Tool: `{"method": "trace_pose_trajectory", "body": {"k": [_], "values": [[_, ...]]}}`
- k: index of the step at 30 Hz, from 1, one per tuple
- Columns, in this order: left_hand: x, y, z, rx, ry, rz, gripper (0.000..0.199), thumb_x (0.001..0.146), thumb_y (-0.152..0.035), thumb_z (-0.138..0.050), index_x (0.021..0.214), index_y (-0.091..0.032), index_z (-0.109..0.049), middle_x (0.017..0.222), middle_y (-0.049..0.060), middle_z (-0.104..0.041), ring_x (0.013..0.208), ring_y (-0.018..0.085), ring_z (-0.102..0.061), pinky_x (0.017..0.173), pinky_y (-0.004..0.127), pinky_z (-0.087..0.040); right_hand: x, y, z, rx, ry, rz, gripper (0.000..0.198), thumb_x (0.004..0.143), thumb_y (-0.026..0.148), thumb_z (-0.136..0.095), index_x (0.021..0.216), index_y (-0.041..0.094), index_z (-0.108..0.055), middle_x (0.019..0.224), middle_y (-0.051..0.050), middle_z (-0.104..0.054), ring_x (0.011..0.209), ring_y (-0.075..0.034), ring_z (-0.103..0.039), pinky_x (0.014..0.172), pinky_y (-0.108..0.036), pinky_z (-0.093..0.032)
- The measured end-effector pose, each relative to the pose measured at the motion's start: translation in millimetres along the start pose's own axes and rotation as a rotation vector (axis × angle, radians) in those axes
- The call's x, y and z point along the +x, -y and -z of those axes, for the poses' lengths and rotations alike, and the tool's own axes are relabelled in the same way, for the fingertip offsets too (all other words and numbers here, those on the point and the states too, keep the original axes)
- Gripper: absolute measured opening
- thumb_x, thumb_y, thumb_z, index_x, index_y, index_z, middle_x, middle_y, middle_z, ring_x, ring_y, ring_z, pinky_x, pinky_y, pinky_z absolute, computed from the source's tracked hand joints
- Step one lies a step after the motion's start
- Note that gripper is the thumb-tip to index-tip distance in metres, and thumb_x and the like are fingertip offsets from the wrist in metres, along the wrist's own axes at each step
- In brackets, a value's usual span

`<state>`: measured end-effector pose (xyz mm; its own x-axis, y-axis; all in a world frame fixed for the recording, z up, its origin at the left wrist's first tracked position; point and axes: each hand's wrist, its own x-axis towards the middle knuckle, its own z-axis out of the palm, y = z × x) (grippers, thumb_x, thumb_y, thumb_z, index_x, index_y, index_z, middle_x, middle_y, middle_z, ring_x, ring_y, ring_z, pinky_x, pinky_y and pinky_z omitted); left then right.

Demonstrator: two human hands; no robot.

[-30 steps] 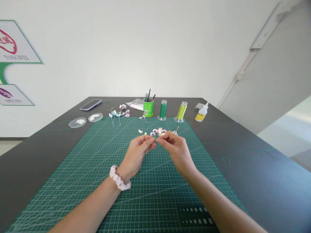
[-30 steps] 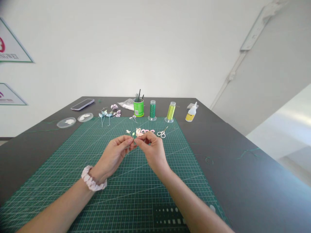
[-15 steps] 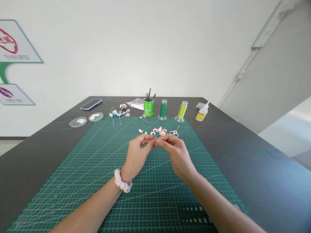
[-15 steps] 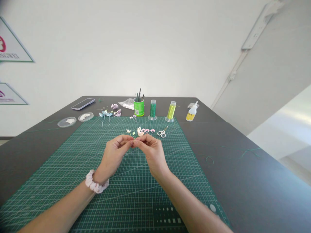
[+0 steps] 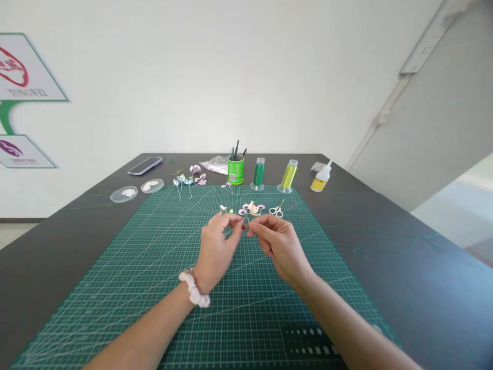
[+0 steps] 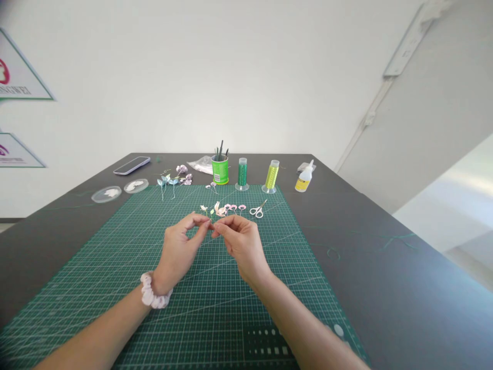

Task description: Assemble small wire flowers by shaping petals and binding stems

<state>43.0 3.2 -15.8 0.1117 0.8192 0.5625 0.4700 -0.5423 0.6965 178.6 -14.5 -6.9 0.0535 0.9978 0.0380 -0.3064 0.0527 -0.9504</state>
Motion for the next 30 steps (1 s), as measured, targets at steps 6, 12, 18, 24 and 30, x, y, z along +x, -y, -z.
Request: {"method": "trace_pose_trajectory", "body": {"k": [6, 12, 18, 24, 30], "values": [[-1.3, 4.0, -1.4, 0.012, -0.029, -0.085, 0.012, 0.087, -0.021, -0.055, 0.082, -0.021, -0.066, 0.083, 0.000, -0.075, 0.074, 0.017, -0.068, 0.105, 0.053, -0.038, -1.4, 1.5, -1.6, 0.041, 0.002, -0.038, 0.021, 0.062, 0.033, -0.076, 0.062, 0.017, -0.063, 0.046, 0.006, -0.051, 0.034, -0.002, -0.027, 0.033, -0.020, -0.014], [-1.2, 4.4, -2.5, 0.007, -0.086, -0.089, 0.012, 0.085, -0.023, -0.058, 0.076, -0.021, -0.064, 0.075, -0.001, -0.072, 0.069, 0.016, -0.066, 0.105, 0.053, -0.040, -3.4, 0.2, -3.9, -0.005, 0.005, -0.002, 0.019, 0.065, 0.033, -0.075, 0.061, 0.017, -0.064, 0.046, 0.006, -0.051, 0.036, -0.003, -0.029, 0.034, -0.020, -0.016], [-0.3, 0.4, -1.2, -0.017, -0.061, -0.013, 0.012, 0.083, -0.022, -0.059, 0.072, -0.021, -0.064, 0.073, -0.002, -0.071, 0.069, 0.016, -0.065, 0.108, 0.050, -0.037, -4.0, -2.3, -3.0, -0.026, -0.043, 0.085, 0.015, 0.066, 0.031, -0.074, 0.063, 0.018, -0.066, 0.044, 0.006, -0.049, 0.039, -0.005, -0.031, 0.037, -0.022, -0.019], [-0.5, 0.1, -0.1, -0.024, -0.057, 0.039, 0.011, 0.082, -0.023, -0.060, 0.072, -0.020, -0.064, 0.073, 0.000, -0.069, 0.069, 0.016, -0.063, 0.084, 0.037, -0.051, -3.9, -3.5, -1.6, -0.037, -0.048, 0.076, 0.017, 0.066, 0.032, -0.074, 0.061, 0.018, -0.066, 0.043, 0.006, -0.047, 0.039, -0.006, -0.030, 0.037, -0.023, -0.018], [-0.3, -3.5, 1.6, -0.032, -0.045, 0.105, 0.010, 0.080, -0.022, -0.061, 0.071, -0.019, -0.063, 0.072, -0.001, -0.068, 0.068, 0.015, -0.062, 0.068, 0.028, -0.049, -3.4, -4.5, -0.7, -0.066, -0.035, 0.077, 0.016, 0.066, 0.032, -0.074, 0.062, 0.019, -0.065, 0.045, 0.006, -0.047, 0.040, -0.006, -0.031, 0.039, -0.024, -0.020]]}}
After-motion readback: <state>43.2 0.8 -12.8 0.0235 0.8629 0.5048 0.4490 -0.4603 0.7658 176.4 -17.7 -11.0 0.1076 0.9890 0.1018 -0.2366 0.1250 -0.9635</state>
